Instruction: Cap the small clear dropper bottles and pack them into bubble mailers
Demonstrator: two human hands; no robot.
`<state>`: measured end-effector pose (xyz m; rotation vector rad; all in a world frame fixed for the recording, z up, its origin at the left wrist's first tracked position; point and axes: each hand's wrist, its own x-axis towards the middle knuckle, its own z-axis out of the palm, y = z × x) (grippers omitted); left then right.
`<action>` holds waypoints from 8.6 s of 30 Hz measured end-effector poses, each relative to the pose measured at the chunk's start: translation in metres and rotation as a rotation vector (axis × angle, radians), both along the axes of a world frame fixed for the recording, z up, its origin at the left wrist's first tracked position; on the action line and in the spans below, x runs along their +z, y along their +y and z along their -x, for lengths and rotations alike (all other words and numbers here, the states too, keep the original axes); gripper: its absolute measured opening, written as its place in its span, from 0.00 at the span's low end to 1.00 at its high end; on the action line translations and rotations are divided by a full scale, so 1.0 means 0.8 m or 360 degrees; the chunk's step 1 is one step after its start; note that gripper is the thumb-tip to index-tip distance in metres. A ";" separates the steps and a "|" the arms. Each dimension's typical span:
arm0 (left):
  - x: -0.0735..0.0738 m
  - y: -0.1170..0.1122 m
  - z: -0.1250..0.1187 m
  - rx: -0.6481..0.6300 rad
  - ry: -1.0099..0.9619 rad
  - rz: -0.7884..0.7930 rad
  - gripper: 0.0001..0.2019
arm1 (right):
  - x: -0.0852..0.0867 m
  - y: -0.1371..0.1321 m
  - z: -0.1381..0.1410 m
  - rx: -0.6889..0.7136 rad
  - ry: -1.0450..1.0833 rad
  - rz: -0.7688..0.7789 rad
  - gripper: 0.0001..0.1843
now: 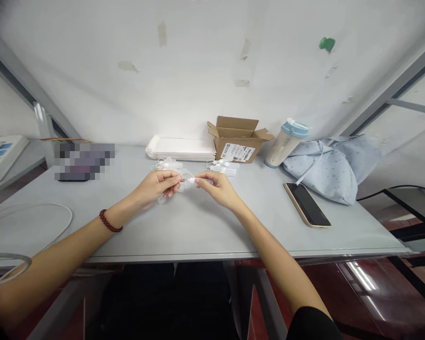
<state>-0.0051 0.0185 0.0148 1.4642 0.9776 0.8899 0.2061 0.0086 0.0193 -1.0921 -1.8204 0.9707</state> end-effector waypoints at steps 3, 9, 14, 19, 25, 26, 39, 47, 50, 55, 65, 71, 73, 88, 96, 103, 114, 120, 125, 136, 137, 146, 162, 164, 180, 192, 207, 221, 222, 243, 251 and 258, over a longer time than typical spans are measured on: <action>0.002 -0.001 0.000 0.0006 0.0011 -0.0003 0.13 | 0.001 0.000 0.000 0.0006 -0.0002 0.0000 0.13; 0.003 -0.006 -0.004 0.0071 0.0140 -0.0160 0.11 | -0.001 0.000 0.001 0.0029 -0.0050 -0.0028 0.14; 0.000 -0.013 -0.009 0.0193 0.0250 -0.0328 0.12 | -0.009 0.000 0.005 0.0054 -0.0070 0.0044 0.16; -0.003 -0.014 -0.011 0.0182 0.0279 -0.0298 0.11 | -0.014 -0.002 0.008 0.0095 -0.0033 0.0123 0.15; -0.007 -0.014 -0.010 0.0161 0.0280 -0.0269 0.10 | -0.017 -0.004 0.011 0.0098 -0.0018 0.0137 0.16; -0.008 -0.015 -0.010 0.0157 0.0288 -0.0268 0.10 | -0.018 -0.004 0.011 0.0098 -0.0021 0.0135 0.15; -0.007 -0.012 -0.007 0.0111 0.0336 -0.0249 0.11 | -0.021 -0.004 0.013 0.0086 -0.0029 0.0080 0.15; -0.001 0.004 0.010 0.0088 0.0312 -0.0115 0.15 | -0.021 -0.002 0.018 0.0123 -0.0004 0.0089 0.15; 0.003 0.004 0.012 0.0066 0.0338 -0.0118 0.13 | -0.019 -0.002 0.017 0.0105 0.0008 0.0093 0.15; 0.008 -0.001 0.006 0.0048 0.0405 -0.0155 0.10 | -0.019 -0.001 0.015 0.0112 -0.0004 0.0062 0.14; -0.004 -0.007 0.002 0.0011 0.0421 -0.0157 0.10 | -0.036 0.002 0.014 0.0136 -0.0071 0.0080 0.12; 0.012 -0.002 0.009 -0.0059 0.0429 -0.0106 0.09 | -0.025 0.000 0.016 0.0167 -0.0001 0.0115 0.15; 0.019 0.004 0.019 -0.0064 0.0408 -0.0097 0.08 | -0.022 0.002 0.014 0.0179 0.0031 0.0127 0.18; 0.018 0.045 0.070 0.0461 0.0297 -0.0043 0.08 | -0.053 0.075 -0.074 -0.0654 -0.0808 -0.0731 0.13; 0.010 0.048 0.066 0.0541 0.0401 -0.0006 0.08 | -0.075 0.094 -0.097 -0.0667 -0.0999 -0.0662 0.20; 0.006 0.052 0.070 0.0713 0.0549 -0.0229 0.11 | -0.078 0.096 -0.102 -0.0688 -0.1045 -0.0628 0.19; 0.015 0.036 0.056 0.0771 0.0678 -0.0516 0.12 | -0.077 0.094 -0.101 -0.0636 -0.1032 -0.0548 0.14; 0.009 0.037 0.051 0.0741 0.0684 -0.0560 0.13 | -0.080 0.093 -0.092 -0.0636 -0.1028 -0.0681 0.20; 0.004 0.036 0.048 0.0692 0.0653 -0.0593 0.13 | -0.084 0.090 -0.079 -0.0645 -0.1113 -0.0729 0.16; 0.008 0.025 0.039 0.0660 0.0573 -0.0592 0.12 | -0.053 0.077 -0.066 -0.0692 -0.0381 -0.0450 0.17; 0.009 0.024 0.037 0.0647 0.0552 -0.0588 0.12 | -0.047 0.073 -0.064 -0.0671 -0.0253 -0.0377 0.17; 0.011 0.008 0.023 0.0244 0.0443 -0.0461 0.13 | -0.012 0.030 -0.028 -0.0346 0.0234 -0.0023 0.16; 0.013 0.006 0.017 -0.0021 0.0085 -0.0051 0.10 | 0.000 0.009 -0.014 -0.0194 0.0128 -0.0058 0.16; 0.013 0.004 0.014 -0.0015 0.0045 -0.0014 0.10 | -0.001 0.009 -0.014 -0.0187 0.0124 -0.0057 0.17; 0.015 0.001 0.012 -0.0025 -0.0006 0.0051 0.11 | -0.004 0.009 -0.015 -0.0146 0.0096 -0.0076 0.17; 0.008 -0.001 0.008 0.0092 0.0173 -0.0136 0.10 | -0.001 0.002 -0.007 -0.0166 0.0082 -0.0123 0.17; 0.009 -0.013 -0.001 0.0137 0.0230 -0.0279 0.10 | -0.011 0.002 -0.003 -0.0123 0.0171 -0.0058 0.21; 0.011 -0.017 -0.003 0.0143 0.0237 -0.0272 0.10 | -0.012 0.001 -0.001 -0.0111 0.0183 -0.0037 0.24; 0.011 -0.017 -0.003 0.0145 0.0231 -0.0271 0.10 | -0.012 0.001 -0.001 -0.0114 0.0187 -0.0036 0.23; 0.008 -0.009 -0.001 0.0175 0.0060 -0.0115 0.07 | -0.014 0.009 -0.006 -0.0180 0.0252 -0.0162 0.18; 0.017 0.006 0.015 0.0352 0.0008 -0.0195 0.08 | -0.009 0.010 -0.009 -0.0216 0.0098 -0.0219 0.14; 0.017 0.036 0.047 0.0753 -0.0075 -0.0133 0.05 | -0.024 0.041 -0.042 -0.0502 -0.0258 -0.0436 0.10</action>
